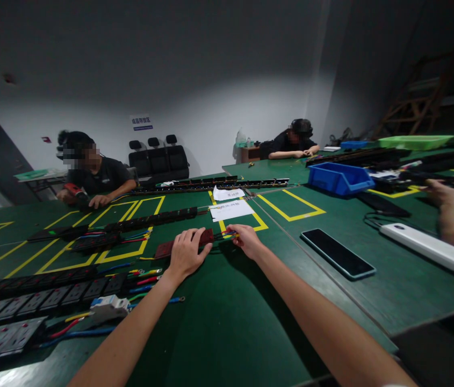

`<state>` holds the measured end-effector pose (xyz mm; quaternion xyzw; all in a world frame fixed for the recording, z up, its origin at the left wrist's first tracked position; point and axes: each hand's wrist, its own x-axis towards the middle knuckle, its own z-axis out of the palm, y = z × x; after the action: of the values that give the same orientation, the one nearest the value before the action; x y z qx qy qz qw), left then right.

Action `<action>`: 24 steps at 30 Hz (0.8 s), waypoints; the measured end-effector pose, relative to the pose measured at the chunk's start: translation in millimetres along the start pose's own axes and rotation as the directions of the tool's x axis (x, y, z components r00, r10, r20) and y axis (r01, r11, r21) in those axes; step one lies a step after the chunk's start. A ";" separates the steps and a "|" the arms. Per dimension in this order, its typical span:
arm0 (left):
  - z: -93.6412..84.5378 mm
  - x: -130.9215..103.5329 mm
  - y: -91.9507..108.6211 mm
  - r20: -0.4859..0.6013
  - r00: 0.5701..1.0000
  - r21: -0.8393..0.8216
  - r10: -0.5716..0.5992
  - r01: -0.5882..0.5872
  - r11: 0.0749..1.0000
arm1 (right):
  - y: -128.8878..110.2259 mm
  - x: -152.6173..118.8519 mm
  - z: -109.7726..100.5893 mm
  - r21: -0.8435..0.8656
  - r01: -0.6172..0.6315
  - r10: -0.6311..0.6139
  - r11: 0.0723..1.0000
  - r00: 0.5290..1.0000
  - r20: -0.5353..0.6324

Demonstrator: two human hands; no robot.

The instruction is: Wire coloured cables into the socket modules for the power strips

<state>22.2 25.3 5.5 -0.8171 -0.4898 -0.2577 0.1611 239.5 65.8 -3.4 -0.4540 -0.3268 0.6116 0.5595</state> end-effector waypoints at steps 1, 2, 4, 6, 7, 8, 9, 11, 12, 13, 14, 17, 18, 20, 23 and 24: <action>0.2 0.1 -0.1 0.002 1.000 0.000 0.001 -0.001 1.000 | -0.3 -0.1 0.1 -0.003 -0.002 0.002 1.000 1.000 -0.004; 0.3 0.2 -0.2 0.005 1.000 0.004 0.002 -0.002 1.000 | -0.6 -0.3 0.3 -0.005 -0.006 0.006 1.000 1.000 -0.008; 0.5 0.4 -0.3 0.009 1.000 0.021 0.000 0.000 1.000 | -1.5 -1.1 0.7 -0.002 -0.016 0.016 1.000 1.000 -0.015; 0.6 0.6 -0.2 0.011 1.000 0.041 -0.003 0.002 0.999 | -2.9 -2.6 1.4 0.005 -0.027 0.027 1.000 1.000 -0.012; 0.6 0.6 -0.2 0.009 1.000 0.049 -0.004 0.004 0.999 | -3.7 -3.5 1.8 0.007 -0.031 0.031 1.000 0.999 -0.008; 0.5 0.7 -0.2 0.006 1.000 0.053 -0.004 0.004 0.999 | -4.4 -4.5 2.3 0.007 -0.035 0.035 0.999 0.999 -0.008; 0.5 0.7 -0.2 0.002 1.000 0.056 -0.004 0.004 0.998 | -5.0 -5.4 2.7 0.008 -0.038 0.038 0.999 0.999 -0.011; 0.7 0.7 -0.5 -0.006 1.000 0.058 -0.007 0.007 0.998 | -5.9 -6.5 3.5 0.016 -0.040 0.041 0.999 0.999 -0.018; 0.9 0.7 -0.6 -0.010 1.000 0.059 -0.009 0.010 0.998 | -6.1 -6.6 3.8 0.024 -0.042 0.043 0.999 0.999 -0.021; 1.1 0.7 -0.8 -0.013 1.000 0.060 -0.011 0.012 0.998 | -6.2 -6.6 4.0 0.033 -0.044 0.045 0.999 0.999 -0.023; 1.3 0.6 -1.0 -0.014 1.000 0.061 -0.012 0.013 0.998 | -6.2 -6.3 4.1 0.041 -0.045 0.046 0.998 0.999 -0.024; 1.8 0.4 -1.3 -0.014 1.000 0.059 -0.013 0.014 0.998 | -5.9 -5.3 4.0 0.055 -0.049 0.050 0.997 0.998 -0.027; 1.8 0.4 -1.3 -0.012 1.000 0.058 -0.012 0.013 0.998 | -5.8 -5.1 3.9 0.054 -0.049 0.050 0.997 0.998 -0.027; 1.8 0.3 -1.2 -0.009 1.000 0.057 -0.011 0.012 0.998 | -5.8 -5.0 3.7 0.048 -0.047 0.048 0.998 0.999 -0.024; 1.7 0.4 -1.0 -0.005 1.000 0.056 -0.012 0.012 0.998 | -6.3 -5.6 3.9 0.036 -0.049 0.050 0.998 0.998 -0.026; 1.7 0.5 -1.0 -0.004 1.000 0.056 -0.013 0.013 0.998 | -6.5 -5.8 4.1 0.034 -0.051 0.051 0.998 0.998 -0.028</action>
<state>21.9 27.0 4.4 -0.8087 -0.5019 -0.2464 0.1829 238.0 61.6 5.1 -0.4618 -0.2969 0.6244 0.5557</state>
